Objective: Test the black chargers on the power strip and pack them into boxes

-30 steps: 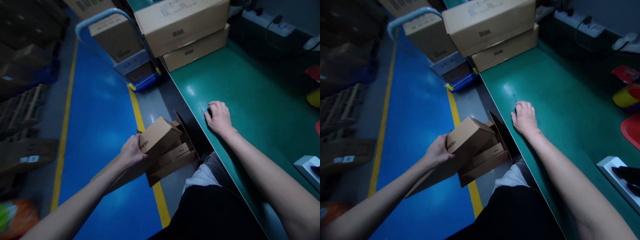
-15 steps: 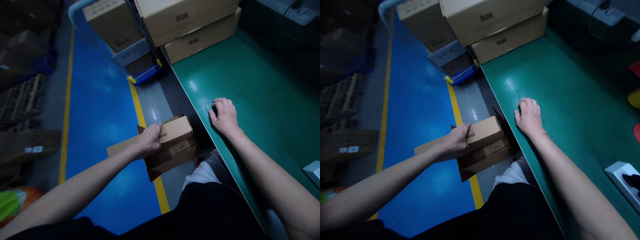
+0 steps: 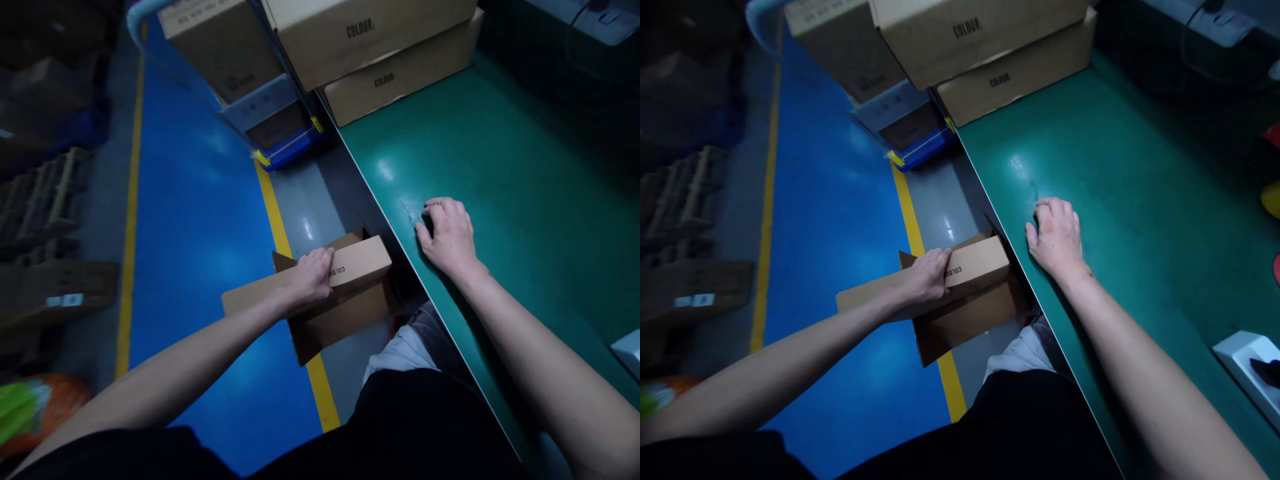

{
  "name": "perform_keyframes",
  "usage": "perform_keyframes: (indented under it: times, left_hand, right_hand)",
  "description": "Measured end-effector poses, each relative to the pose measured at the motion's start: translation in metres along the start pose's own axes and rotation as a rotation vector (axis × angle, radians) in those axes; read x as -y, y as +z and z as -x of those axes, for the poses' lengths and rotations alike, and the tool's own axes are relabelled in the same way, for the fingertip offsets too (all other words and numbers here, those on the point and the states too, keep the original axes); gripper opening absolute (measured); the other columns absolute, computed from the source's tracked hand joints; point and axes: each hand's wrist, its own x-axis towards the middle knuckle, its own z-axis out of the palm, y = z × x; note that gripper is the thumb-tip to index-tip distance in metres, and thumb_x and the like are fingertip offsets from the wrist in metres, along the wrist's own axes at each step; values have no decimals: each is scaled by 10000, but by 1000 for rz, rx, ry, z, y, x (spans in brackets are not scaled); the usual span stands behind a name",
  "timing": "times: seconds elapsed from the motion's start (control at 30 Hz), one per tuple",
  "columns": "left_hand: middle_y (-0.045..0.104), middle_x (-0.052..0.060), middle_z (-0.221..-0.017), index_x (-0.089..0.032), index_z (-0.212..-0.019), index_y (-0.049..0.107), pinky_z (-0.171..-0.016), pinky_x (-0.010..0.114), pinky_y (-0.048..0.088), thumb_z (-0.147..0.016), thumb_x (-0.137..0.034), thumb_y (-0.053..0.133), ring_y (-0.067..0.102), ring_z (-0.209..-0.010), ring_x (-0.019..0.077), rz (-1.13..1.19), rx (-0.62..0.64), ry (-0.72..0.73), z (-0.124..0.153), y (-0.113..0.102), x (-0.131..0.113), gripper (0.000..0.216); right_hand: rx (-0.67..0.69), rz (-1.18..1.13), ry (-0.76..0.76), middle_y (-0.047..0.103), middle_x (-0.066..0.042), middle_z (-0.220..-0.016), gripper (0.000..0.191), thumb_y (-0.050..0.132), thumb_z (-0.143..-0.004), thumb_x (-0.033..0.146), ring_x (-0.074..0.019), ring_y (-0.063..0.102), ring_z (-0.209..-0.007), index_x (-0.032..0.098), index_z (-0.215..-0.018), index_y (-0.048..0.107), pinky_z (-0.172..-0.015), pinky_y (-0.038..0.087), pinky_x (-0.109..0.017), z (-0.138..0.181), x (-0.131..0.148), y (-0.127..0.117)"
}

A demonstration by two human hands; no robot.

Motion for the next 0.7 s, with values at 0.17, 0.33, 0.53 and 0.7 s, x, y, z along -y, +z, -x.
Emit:
perform_keyframes:
  times: [0.17, 0.33, 0.53, 0.7]
  left_hand:
    - [538, 178, -1177, -136, -1370, 395, -905, 503, 445, -654, -349, 699, 522, -1102, 390, -17, 8, 6, 4, -1, -5, 806]
    - [531, 175, -1197, -141, -1347, 398, -923, 500, 436, -650, -353, 721, 504, -1119, 379, -3, -20, 25, -1, 3, -11, 797]
    - [510, 163, -1247, -146, -1352, 374, -970, 485, 426, -642, -362, 751, 488, -1168, 365, -9, -34, 15, -14, 23, -4, 832]
    - [490, 194, -1290, -131, -1381, 339, -994, 487, 425, -636, -309, 734, 482, -1203, 383, -33, -14, -15, 13, 47, 28, 861]
  right_hand:
    - [11, -5, 3, 609, -147, -1298, 206, 562, -932, 313, -355, 509, -1194, 204, -1095, 625, -990, 437, -533, -1, 0, -1]
    - [15, 18, -7, 603, -150, -1293, 207, 564, -930, 315, -354, 509, -1186, 189, -1085, 618, -991, 428, -525, -1, -1, 0]
    - [-28, 5, -36, 616, -148, -1270, 198, 574, -916, 308, -361, 520, -1182, 191, -1070, 617, -980, 436, -542, -1, -3, 4]
    - [-54, 33, -47, 635, -137, -1253, 173, 584, -908, 295, -351, 544, -1156, 199, -1048, 617, -952, 457, -523, 0, -3, 4]
